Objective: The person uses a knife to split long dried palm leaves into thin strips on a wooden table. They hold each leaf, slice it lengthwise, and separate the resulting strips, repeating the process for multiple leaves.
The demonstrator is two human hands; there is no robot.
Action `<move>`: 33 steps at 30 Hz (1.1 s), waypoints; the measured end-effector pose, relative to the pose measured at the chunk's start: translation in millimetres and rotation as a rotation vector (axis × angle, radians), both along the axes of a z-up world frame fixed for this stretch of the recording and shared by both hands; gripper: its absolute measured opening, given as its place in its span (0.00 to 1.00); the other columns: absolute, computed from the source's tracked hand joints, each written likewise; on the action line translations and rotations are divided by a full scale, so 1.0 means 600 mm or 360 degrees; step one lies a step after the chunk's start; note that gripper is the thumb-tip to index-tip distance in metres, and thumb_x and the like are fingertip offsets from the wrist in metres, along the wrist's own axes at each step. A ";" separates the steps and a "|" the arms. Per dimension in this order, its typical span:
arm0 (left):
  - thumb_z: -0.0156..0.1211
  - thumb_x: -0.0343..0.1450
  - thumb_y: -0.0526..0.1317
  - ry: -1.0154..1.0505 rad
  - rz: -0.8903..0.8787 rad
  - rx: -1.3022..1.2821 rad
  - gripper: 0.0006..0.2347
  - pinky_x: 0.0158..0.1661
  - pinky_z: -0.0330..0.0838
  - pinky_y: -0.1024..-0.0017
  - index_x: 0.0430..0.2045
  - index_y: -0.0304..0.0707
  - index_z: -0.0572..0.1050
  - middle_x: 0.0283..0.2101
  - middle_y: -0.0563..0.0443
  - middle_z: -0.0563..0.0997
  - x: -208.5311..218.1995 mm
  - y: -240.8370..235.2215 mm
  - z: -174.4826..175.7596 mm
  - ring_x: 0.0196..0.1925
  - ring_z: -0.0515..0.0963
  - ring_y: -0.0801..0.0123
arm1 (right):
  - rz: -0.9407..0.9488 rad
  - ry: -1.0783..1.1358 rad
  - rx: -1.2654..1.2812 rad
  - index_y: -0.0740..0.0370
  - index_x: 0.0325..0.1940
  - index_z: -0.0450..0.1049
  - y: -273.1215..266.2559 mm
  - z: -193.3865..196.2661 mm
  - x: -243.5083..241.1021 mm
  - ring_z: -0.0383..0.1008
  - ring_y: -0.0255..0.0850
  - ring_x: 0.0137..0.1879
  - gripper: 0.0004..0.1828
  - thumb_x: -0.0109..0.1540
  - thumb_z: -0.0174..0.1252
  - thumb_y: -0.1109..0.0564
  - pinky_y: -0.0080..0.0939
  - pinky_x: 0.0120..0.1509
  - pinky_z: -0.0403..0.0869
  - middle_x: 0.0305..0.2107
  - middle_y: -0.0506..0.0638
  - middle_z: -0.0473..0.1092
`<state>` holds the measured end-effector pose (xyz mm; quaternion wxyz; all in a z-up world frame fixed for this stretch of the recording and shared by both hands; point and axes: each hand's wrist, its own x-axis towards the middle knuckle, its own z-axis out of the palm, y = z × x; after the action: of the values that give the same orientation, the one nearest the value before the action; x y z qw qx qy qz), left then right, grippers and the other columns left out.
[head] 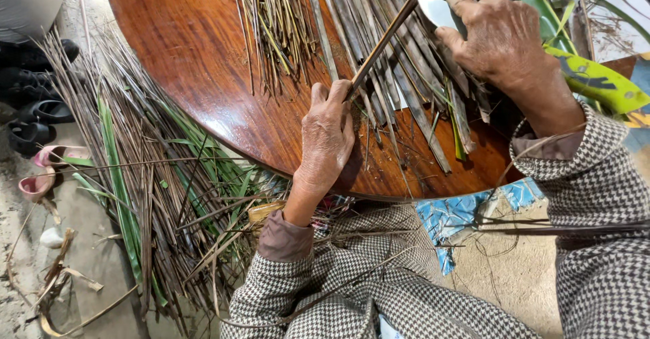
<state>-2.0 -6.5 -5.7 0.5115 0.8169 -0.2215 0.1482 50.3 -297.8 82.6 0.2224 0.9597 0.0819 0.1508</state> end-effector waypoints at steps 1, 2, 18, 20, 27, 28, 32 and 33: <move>0.48 0.73 0.28 -0.0001 -0.0001 -0.0001 0.11 0.34 0.69 0.51 0.47 0.42 0.68 0.39 0.43 0.65 0.000 0.000 0.001 0.32 0.73 0.40 | -0.0001 -0.0001 -0.0001 0.53 0.75 0.72 0.000 0.002 0.002 0.82 0.57 0.35 0.32 0.73 0.54 0.35 0.57 0.35 0.78 0.31 0.59 0.80; 0.48 0.72 0.27 0.0010 0.0000 0.0009 0.12 0.33 0.69 0.50 0.47 0.43 0.68 0.39 0.43 0.65 0.001 0.000 0.001 0.32 0.74 0.39 | -0.0054 0.0039 -0.0067 0.51 0.77 0.71 0.001 0.004 0.004 0.81 0.51 0.33 0.32 0.74 0.52 0.34 0.52 0.34 0.79 0.28 0.54 0.79; 0.48 0.69 0.24 0.0025 -0.0035 0.0027 0.18 0.32 0.70 0.58 0.51 0.45 0.69 0.38 0.45 0.61 0.001 0.001 -0.003 0.26 0.71 0.45 | -0.0090 0.0260 0.0107 0.56 0.66 0.70 -0.005 0.004 0.028 0.81 0.56 0.36 0.24 0.77 0.49 0.37 0.57 0.41 0.80 0.32 0.59 0.79; 0.48 0.68 0.24 0.0043 -0.0048 0.0007 0.18 0.33 0.70 0.58 0.50 0.45 0.69 0.38 0.46 0.61 -0.003 0.003 0.006 0.27 0.71 0.45 | -0.0031 0.0176 0.0110 0.60 0.61 0.70 0.000 -0.003 0.026 0.81 0.58 0.34 0.24 0.77 0.52 0.37 0.58 0.39 0.78 0.29 0.61 0.78; 0.46 0.69 0.23 0.0041 -0.0090 -0.0081 0.17 0.36 0.70 0.61 0.50 0.42 0.69 0.38 0.45 0.61 -0.002 0.005 0.004 0.29 0.70 0.49 | 0.0154 0.0152 0.0152 0.61 0.50 0.69 0.016 -0.011 0.015 0.81 0.65 0.38 0.25 0.73 0.56 0.36 0.62 0.40 0.75 0.34 0.63 0.79; 0.46 0.69 0.23 0.0040 -0.0090 -0.0080 0.17 0.36 0.70 0.61 0.50 0.42 0.69 0.38 0.45 0.61 -0.003 0.006 0.006 0.29 0.70 0.49 | 0.0155 0.0152 0.0152 0.61 0.50 0.69 0.017 -0.003 0.015 0.81 0.65 0.38 0.25 0.73 0.56 0.36 0.62 0.40 0.75 0.34 0.63 0.79; 0.46 0.70 0.24 0.0056 -0.0077 -0.0054 0.17 0.36 0.70 0.62 0.49 0.43 0.69 0.38 0.46 0.61 -0.004 0.006 0.009 0.28 0.71 0.49 | -0.0131 0.0423 0.0065 0.57 0.59 0.71 0.004 0.011 0.023 0.76 0.46 0.32 0.24 0.78 0.49 0.35 0.51 0.43 0.80 0.28 0.51 0.73; 0.47 0.70 0.24 0.0069 -0.0078 -0.0043 0.16 0.34 0.69 0.62 0.49 0.44 0.69 0.38 0.46 0.61 -0.004 0.006 0.009 0.27 0.71 0.50 | -0.0165 0.0399 0.0016 0.55 0.56 0.71 -0.004 0.011 0.027 0.74 0.43 0.30 0.23 0.79 0.48 0.34 0.49 0.39 0.79 0.26 0.49 0.70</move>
<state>-4.4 -3.0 -0.2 0.5305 0.8074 -0.2284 0.1209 66.5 -300.3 88.9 0.2130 0.9751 0.0586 0.0184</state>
